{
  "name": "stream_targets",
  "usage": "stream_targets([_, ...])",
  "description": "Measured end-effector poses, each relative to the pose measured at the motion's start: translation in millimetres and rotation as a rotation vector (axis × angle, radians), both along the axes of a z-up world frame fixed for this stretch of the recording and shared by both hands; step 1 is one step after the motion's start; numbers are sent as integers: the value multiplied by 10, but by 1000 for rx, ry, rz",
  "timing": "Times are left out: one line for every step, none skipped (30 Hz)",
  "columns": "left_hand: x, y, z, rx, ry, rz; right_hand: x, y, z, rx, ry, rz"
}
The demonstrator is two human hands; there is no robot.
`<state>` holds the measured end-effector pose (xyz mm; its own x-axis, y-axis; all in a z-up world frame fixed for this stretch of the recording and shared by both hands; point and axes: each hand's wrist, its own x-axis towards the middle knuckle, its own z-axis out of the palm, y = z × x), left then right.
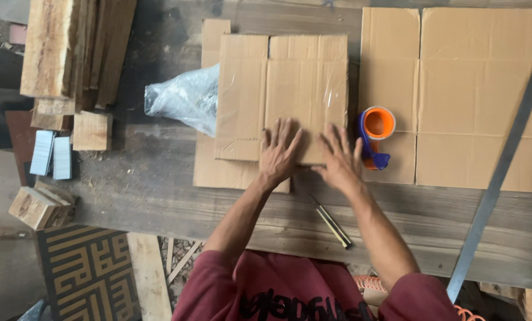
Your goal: The person wraps an object in bubble wrap and secures it inside a cardboard box using a tape dispenser.
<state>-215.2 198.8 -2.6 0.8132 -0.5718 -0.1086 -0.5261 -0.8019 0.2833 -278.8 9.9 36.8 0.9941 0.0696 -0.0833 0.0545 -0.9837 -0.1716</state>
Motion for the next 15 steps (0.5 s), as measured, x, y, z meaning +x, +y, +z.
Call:
stream_targets([24, 32, 22, 3, 5, 5, 58, -31, -20, 3, 5, 5])
stream_targets([50, 60, 41, -81, 4, 28, 117, -67, -43, 2, 4, -8])
stream_targets([44, 62, 55, -167, 8, 49, 141, -125, -65, -2, 9, -23])
stream_targets([-27, 188, 80, -166, 17, 53, 125, -120, -84, -1, 18, -21])
stream_targets([-81, 331, 97, -161, -11, 59, 132, -100, -116, 3, 3, -45])
stream_targets([-133, 469, 120, -155, -39, 64, 141, -83, -144, 7, -13, -70])
stream_targets([-226, 624, 46, -152, -36, 63, 90, 31, -112, 9, -10, -71])
stream_targets([-319, 773, -23, -99, -4, 41, 39, 139, -75, 40, -57, -93])
stream_targets([-409, 922, -97, -47, 28, 17, -14, 247, -42, 70, -105, -118])
stream_targets([-421, 987, -205, -45, 29, 14, -89, 384, -155, 71, -104, -121])
stream_targets([-453, 1052, -316, 19, -39, -29, -181, 520, -268, 109, -108, -10])
stream_targets([-488, 1118, -426, 83, -107, -73, -275, 658, -381, 147, -111, 101])
stream_targets([-455, 1134, -544, 82, -105, -77, -275, 682, -477, 147, -109, 97])
stream_targets([-423, 1150, -661, 72, -176, -82, -276, 707, -572, 132, -117, 96])
stream_targets([-394, 1152, -781, 60, -247, -85, -274, 717, -667, 115, -124, 97])
